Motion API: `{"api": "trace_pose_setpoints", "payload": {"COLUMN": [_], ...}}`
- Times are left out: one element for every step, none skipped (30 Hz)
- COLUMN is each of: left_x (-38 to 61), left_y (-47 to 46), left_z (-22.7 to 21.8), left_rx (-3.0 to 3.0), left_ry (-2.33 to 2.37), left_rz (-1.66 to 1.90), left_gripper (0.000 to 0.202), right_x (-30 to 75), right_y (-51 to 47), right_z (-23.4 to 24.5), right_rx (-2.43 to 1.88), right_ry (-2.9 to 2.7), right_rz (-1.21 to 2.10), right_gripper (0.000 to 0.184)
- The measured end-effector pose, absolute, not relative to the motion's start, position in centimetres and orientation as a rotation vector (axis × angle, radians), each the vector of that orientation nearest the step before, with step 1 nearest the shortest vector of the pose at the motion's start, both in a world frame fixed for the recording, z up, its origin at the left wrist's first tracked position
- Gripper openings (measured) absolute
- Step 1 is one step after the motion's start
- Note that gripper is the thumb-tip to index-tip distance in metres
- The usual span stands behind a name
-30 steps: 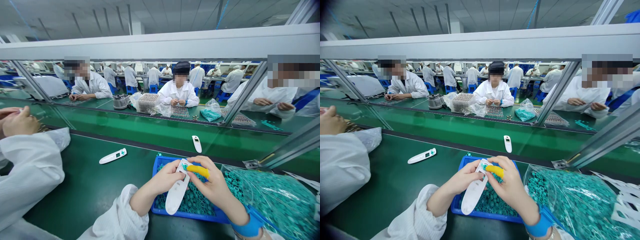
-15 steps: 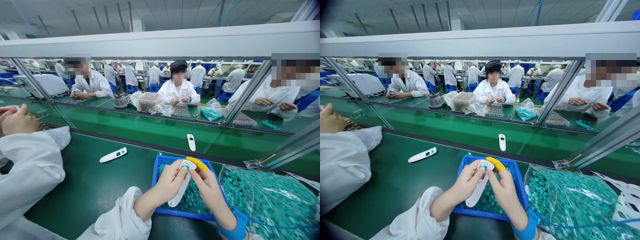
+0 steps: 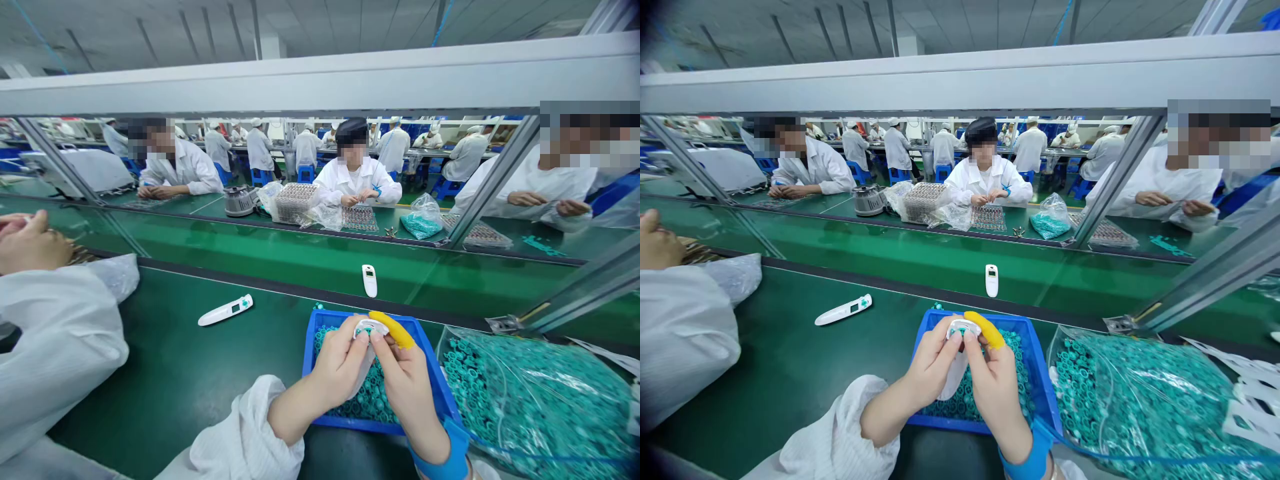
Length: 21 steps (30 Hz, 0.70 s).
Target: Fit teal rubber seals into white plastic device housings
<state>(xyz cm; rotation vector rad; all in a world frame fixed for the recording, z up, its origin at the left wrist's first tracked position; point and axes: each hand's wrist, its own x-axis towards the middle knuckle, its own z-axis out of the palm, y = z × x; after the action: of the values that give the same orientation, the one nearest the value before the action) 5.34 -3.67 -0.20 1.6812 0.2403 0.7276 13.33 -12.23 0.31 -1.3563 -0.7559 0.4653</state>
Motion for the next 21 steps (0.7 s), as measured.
{"api": "trace_pose_setpoints", "payload": {"left_x": [5.3,5.3,5.3,5.3,5.2,5.2,5.2,5.1,5.1,5.0,5.0,4.9,4.9,4.9,4.8,4.8,4.8,4.8,4.7,4.7,4.7], "left_y": [-3.7,-3.6,-3.6,-3.6,-3.6,-3.7,-3.7,-3.8,-3.9,-3.9,-3.9,-4.0,-4.0,-4.0,-4.0,-4.0,-4.0,-4.0,-4.0,-4.1,-4.1], "left_z": [-0.2,-0.1,-0.1,-0.2,-0.2,-0.3,-0.4,-0.4,-0.5,-0.6,-0.6,-0.6,-0.6,-0.6,-0.5,-0.5,-0.4,-0.3,-0.2,-0.2,-0.1], "left_rx": [1.655,1.626,1.598,1.576,1.561,1.556,1.562,1.581,1.613,1.652,1.693,1.729,1.755,1.771,1.78,1.783,1.782,1.779,1.777,1.777,1.783], "left_ry": [0.228,0.215,0.206,0.201,0.2,0.199,0.201,0.206,0.215,0.225,0.235,0.244,0.249,0.249,0.243,0.233,0.22,0.204,0.189,0.173,0.159], "left_rz": [0.728,0.725,0.721,0.719,0.716,0.713,0.713,0.72,0.736,0.756,0.778,0.798,0.814,0.825,0.831,0.836,0.844,0.85,0.859,0.869,0.88], "left_gripper": [0.031,0.031,0.031,0.031,0.031,0.031,0.032,0.032,0.033,0.033,0.033,0.034,0.034,0.033,0.033,0.032,0.032,0.031,0.031,0.03,0.03], "right_x": [13.1,13.0,12.8,12.8,12.7,12.7,12.7,12.7,12.8,12.8,12.8,12.8,12.8,12.8,12.7,12.7,12.6,12.6,12.5,12.4,12.4], "right_y": [-12.3,-12.3,-12.4,-12.4,-12.5,-12.5,-12.5,-12.4,-12.4,-12.3,-12.3,-12.2,-12.2,-12.1,-12.1,-12.1,-12.1,-12.1,-12.1,-12.1,-12.0], "right_z": [0.3,0.4,0.4,0.4,0.4,0.3,0.3,0.2,0.1,0.0,-0.1,-0.2,-0.2,-0.3,-0.4,-0.5,-0.5,-0.6,-0.7,-0.7,-0.8], "right_rx": [-1.342,-1.327,-1.315,-1.306,-1.304,-1.306,-1.311,-1.318,-1.327,-1.336,-1.343,-1.346,-1.344,-1.337,-1.324,-1.304,-1.281,-1.26,-1.247,-1.242,-1.247], "right_ry": [-0.763,-0.775,-0.785,-0.793,-0.796,-0.796,-0.794,-0.791,-0.791,-0.791,-0.793,-0.794,-0.796,-0.796,-0.795,-0.796,-0.797,-0.796,-0.795,-0.788,-0.775], "right_rz": [0.477,0.49,0.5,0.503,0.5,0.49,0.474,0.455,0.433,0.409,0.387,0.368,0.357,0.35,0.348,0.352,0.36,0.369,0.377,0.377,0.368], "right_gripper": [0.033,0.033,0.032,0.032,0.032,0.032,0.032,0.032,0.031,0.03,0.029,0.028,0.027,0.027,0.027,0.027,0.027,0.027,0.027,0.027,0.026]}}
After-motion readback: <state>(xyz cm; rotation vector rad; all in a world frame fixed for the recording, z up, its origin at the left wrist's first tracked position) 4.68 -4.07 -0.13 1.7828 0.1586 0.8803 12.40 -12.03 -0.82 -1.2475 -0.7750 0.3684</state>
